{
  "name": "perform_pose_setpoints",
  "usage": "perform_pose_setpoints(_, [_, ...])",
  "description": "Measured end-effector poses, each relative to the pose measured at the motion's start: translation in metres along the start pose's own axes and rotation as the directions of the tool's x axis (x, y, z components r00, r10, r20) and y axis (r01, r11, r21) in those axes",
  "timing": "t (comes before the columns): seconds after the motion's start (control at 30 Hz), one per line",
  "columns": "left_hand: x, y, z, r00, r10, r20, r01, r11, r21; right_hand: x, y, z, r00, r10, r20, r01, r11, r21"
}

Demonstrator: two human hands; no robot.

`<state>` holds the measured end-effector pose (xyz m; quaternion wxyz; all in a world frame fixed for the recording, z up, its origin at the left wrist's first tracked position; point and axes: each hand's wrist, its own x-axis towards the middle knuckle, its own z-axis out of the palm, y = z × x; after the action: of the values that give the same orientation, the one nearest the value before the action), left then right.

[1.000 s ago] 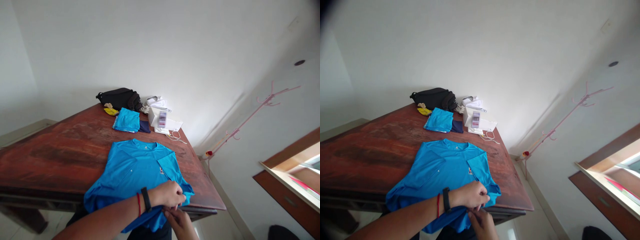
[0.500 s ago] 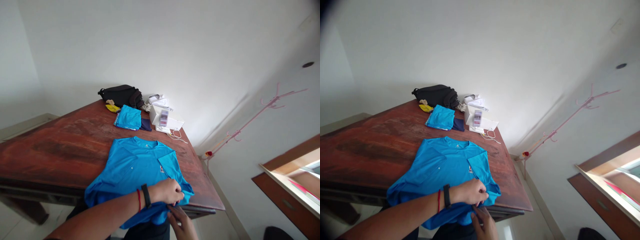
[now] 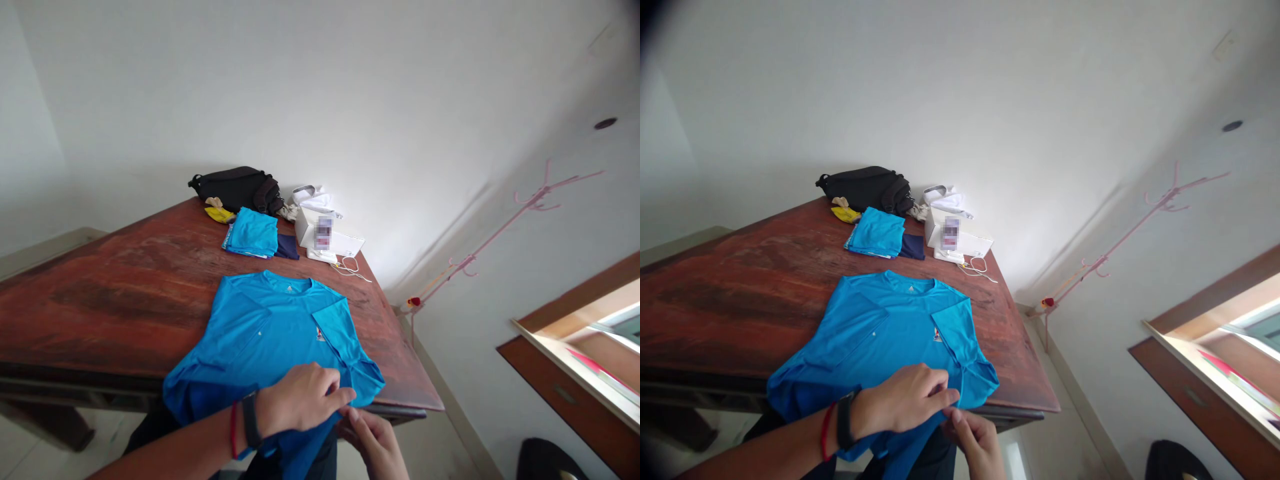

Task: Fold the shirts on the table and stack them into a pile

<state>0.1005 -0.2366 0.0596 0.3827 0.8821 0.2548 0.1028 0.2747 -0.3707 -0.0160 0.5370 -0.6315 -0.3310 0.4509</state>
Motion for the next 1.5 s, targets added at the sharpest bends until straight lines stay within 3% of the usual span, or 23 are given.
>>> perform_pose_setpoints(0.1, [-0.031, -0.008, 0.0, 0.998, 0.053, -0.017, -0.053, 0.998, 0.017, -0.003, -0.009, 0.006, 0.997, 0.049, -0.058, -0.031, 0.96, 0.28])
perform_pose_setpoints(0.2, [-0.056, -0.015, 0.005, 0.999, 0.052, -0.016, -0.052, 0.999, 0.011, -0.002, -0.019, 0.015, 0.994, 0.07, -0.088, -0.024, 0.897, 0.441])
perform_pose_setpoints(0.37, [-0.071, -0.03, 0.02, 0.996, -0.079, -0.053, 0.074, 0.994, -0.083, 0.0, -0.038, 0.035, 0.998, 0.067, -0.006, -0.054, 0.846, 0.531])
perform_pose_setpoints(0.57, [-0.068, -0.045, 0.033, 0.983, -0.03, -0.179, -0.002, 0.984, -0.176, -0.003, -0.043, 0.057, 0.999, 0.024, 0.043, -0.044, 0.824, 0.564])
perform_pose_setpoints(0.73, [-0.07, -0.039, 0.027, 0.984, -0.022, -0.179, -0.031, 0.957, -0.287, -0.007, -0.037, 0.061, 0.999, -0.032, 0.025, 0.016, 0.878, 0.478])
perform_pose_setpoints(0.87, [-0.075, -0.032, 0.016, 0.976, 0.005, -0.218, -0.09, 0.921, -0.38, -0.02, -0.039, 0.066, 0.989, -0.114, 0.097, 0.067, 0.916, 0.396])
perform_pose_setpoints(1.03, [-0.08, -0.03, 0.01, 0.977, 0.029, -0.213, -0.118, 0.901, -0.418, -0.038, -0.04, 0.078, 0.948, -0.271, 0.168, 0.258, 0.961, 0.098])
perform_pose_setpoints(1.13, [-0.082, -0.031, 0.009, 0.978, 0.063, -0.196, -0.145, 0.889, -0.435, -0.046, -0.042, 0.084, 0.896, -0.405, 0.181, 0.434, 0.885, -0.167])
perform_pose_setpoints(1.23, [-0.085, -0.029, 0.007, 0.978, 0.102, -0.182, -0.179, 0.862, -0.475, -0.05, -0.046, 0.09, 0.854, -0.478, 0.204, 0.52, 0.789, -0.327])
perform_pose_setpoints(1.37, [-0.085, -0.027, 0.001, 0.974, 0.154, -0.168, -0.22, 0.834, -0.506, -0.051, -0.056, 0.095, 0.864, -0.467, 0.189, 0.503, 0.772, -0.389])
perform_pose_setpoints(1.5, [-0.081, -0.027, -0.011, 0.983, 0.133, -0.13, -0.181, 0.845, -0.504, -0.046, -0.072, 0.102, 0.861, -0.472, 0.192, 0.509, 0.775, -0.375])
